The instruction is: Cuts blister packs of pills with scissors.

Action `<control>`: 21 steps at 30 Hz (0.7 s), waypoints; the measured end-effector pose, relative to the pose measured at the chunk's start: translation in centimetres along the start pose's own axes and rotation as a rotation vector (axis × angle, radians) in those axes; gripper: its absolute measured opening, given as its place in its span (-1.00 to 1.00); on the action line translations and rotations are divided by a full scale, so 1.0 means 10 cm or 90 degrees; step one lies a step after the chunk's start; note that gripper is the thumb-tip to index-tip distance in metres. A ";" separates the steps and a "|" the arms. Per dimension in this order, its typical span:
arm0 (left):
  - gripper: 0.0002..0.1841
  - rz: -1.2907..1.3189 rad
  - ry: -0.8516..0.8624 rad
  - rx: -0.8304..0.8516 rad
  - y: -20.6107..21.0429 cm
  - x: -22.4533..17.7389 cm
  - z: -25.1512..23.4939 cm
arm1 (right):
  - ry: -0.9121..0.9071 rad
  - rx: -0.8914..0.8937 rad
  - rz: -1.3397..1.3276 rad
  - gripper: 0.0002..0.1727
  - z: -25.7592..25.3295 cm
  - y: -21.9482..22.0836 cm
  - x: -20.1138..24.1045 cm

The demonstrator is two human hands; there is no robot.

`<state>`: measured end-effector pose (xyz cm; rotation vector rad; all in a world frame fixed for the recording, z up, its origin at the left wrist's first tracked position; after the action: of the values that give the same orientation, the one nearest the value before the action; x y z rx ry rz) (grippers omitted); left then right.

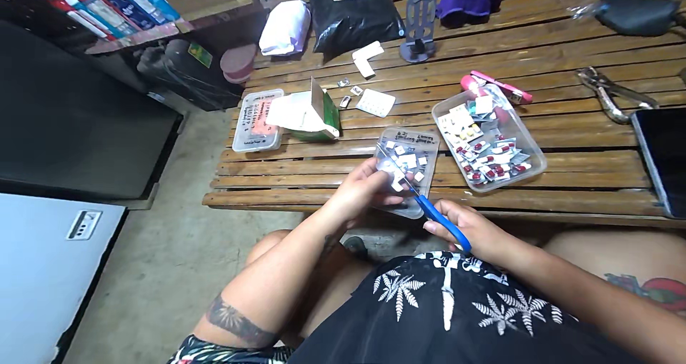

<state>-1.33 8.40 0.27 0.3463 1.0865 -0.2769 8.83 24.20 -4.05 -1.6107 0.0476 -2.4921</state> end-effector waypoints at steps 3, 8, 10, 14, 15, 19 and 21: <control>-0.74 -0.007 -0.002 -0.001 0.01 -0.01 0.02 | -0.006 -0.006 -0.005 -0.58 -0.01 0.00 0.00; -0.76 -0.007 -0.001 -0.001 0.00 -0.01 0.02 | -0.013 -0.007 0.004 -0.61 -0.01 0.00 0.00; -0.74 -0.004 -0.009 -0.003 0.00 0.00 0.02 | -0.007 -0.005 0.005 -0.61 0.00 -0.01 -0.01; -0.74 0.006 -0.012 -0.004 0.00 0.00 0.02 | -0.005 -0.006 0.016 -0.61 -0.02 -0.02 -0.01; -0.73 0.004 -0.013 -0.004 0.00 0.00 0.02 | -0.005 -0.007 0.018 -0.61 -0.02 -0.02 -0.01; -0.72 -0.003 -0.017 -0.006 0.00 0.01 0.01 | 0.005 -0.009 0.017 -0.62 -0.02 -0.01 -0.02; -0.72 -0.007 -0.021 -0.013 0.00 0.01 0.02 | 0.010 -0.007 0.020 -0.62 -0.01 -0.01 -0.01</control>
<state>-1.19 8.29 0.28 0.3168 1.0588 -0.2801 8.76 24.34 -4.21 -1.5830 0.0879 -2.4858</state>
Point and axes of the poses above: each hand's wrist, its own z-axis away from the middle knuckle, its own y-axis out of the palm, x = y × z, the point moved 7 cm from there along -z, towards the middle knuckle, and after that the axes turned 11 degrees about -x, right-handed, at the moved point
